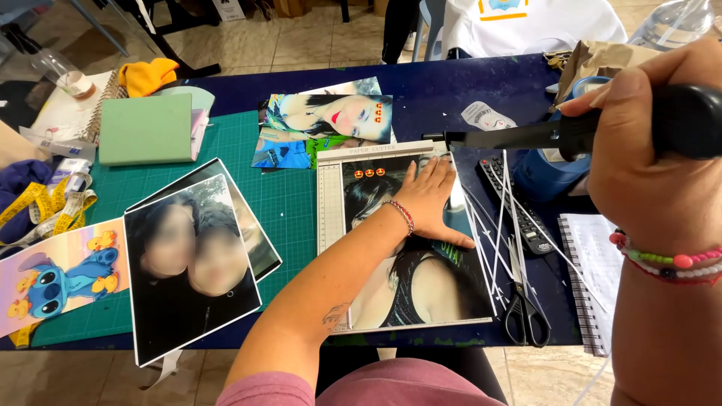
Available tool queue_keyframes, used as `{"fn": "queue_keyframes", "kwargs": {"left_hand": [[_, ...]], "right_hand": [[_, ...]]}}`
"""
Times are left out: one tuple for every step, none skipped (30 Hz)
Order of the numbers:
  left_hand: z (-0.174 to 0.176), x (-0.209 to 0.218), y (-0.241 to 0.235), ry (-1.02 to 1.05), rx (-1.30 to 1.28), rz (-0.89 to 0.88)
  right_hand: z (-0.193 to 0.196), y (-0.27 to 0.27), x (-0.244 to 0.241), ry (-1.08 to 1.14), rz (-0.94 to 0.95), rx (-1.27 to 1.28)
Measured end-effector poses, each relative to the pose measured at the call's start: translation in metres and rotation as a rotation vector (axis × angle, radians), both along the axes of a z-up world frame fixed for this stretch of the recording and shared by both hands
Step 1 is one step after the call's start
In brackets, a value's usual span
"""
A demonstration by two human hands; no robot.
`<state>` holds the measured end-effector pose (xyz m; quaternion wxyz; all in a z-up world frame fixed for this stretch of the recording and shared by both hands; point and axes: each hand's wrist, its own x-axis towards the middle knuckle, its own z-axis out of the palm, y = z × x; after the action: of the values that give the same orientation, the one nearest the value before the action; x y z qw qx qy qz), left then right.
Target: Trimming the edges of printed photos using a manual paper cutter on a workbench.
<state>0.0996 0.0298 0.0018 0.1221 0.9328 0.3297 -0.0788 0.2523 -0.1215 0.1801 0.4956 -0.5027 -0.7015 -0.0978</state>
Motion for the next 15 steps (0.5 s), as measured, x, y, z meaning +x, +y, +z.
{"fn": "queue_keyframes", "kwargs": {"left_hand": [[0.0007,0.001,0.0014,0.0,-0.001,0.0],[0.0015,0.0021,0.0026,0.001,-0.008,0.004],[0.0019,0.0029,0.0034,0.006,-0.015,0.006],[0.0011,0.0029,0.0049,0.008,-0.018,0.004],[0.0,0.0032,0.006,0.004,-0.01,0.0],[-0.0012,0.0033,0.0071,0.0,-0.003,-0.004],[-0.0007,0.004,0.0074,0.0,-0.006,-0.005],[-0.0003,0.0044,0.0076,0.007,-0.008,-0.001],[-0.0002,0.0041,0.0072,0.014,-0.01,0.003],[0.0004,0.0042,0.0062,0.015,-0.015,0.003],[0.0017,0.004,0.0061,0.021,-0.018,0.007],[0.0031,0.0037,0.0058,0.027,-0.021,0.01],[0.002,0.0036,0.0072,0.029,-0.022,0.011],[0.001,0.0035,0.0085,0.03,-0.024,0.015],[0.0001,0.0041,0.0094,0.03,-0.026,0.017]], "right_hand": [[-0.0004,0.0005,-0.0002,0.0,0.0,-0.001],[-0.0007,0.0008,-0.0002,0.024,0.009,-0.014],[-0.0016,0.0006,-0.0003,0.051,0.015,-0.028],[-0.0025,0.0012,0.0011,0.054,0.013,-0.03],[-0.0035,0.0015,0.0026,0.034,0.006,-0.02],[-0.0046,0.0017,0.0039,0.015,-0.001,-0.01],[-0.0054,0.0015,0.0044,0.015,-0.002,-0.014],[-0.0063,0.0011,0.0047,0.032,-0.002,-0.018],[-0.0075,0.0005,0.0047,0.05,-0.001,-0.022],[-0.008,0.0002,0.0045,0.051,-0.001,-0.027],[-0.0081,0.0006,0.0041,0.061,0.005,-0.036],[-0.0081,0.0009,0.0038,0.07,0.011,-0.046],[-0.008,0.0001,0.0025,0.072,0.012,-0.048],[-0.0078,-0.0009,0.0012,0.08,-0.009,-0.061],[-0.0073,-0.0023,0.0001,0.086,-0.032,-0.075]]}}
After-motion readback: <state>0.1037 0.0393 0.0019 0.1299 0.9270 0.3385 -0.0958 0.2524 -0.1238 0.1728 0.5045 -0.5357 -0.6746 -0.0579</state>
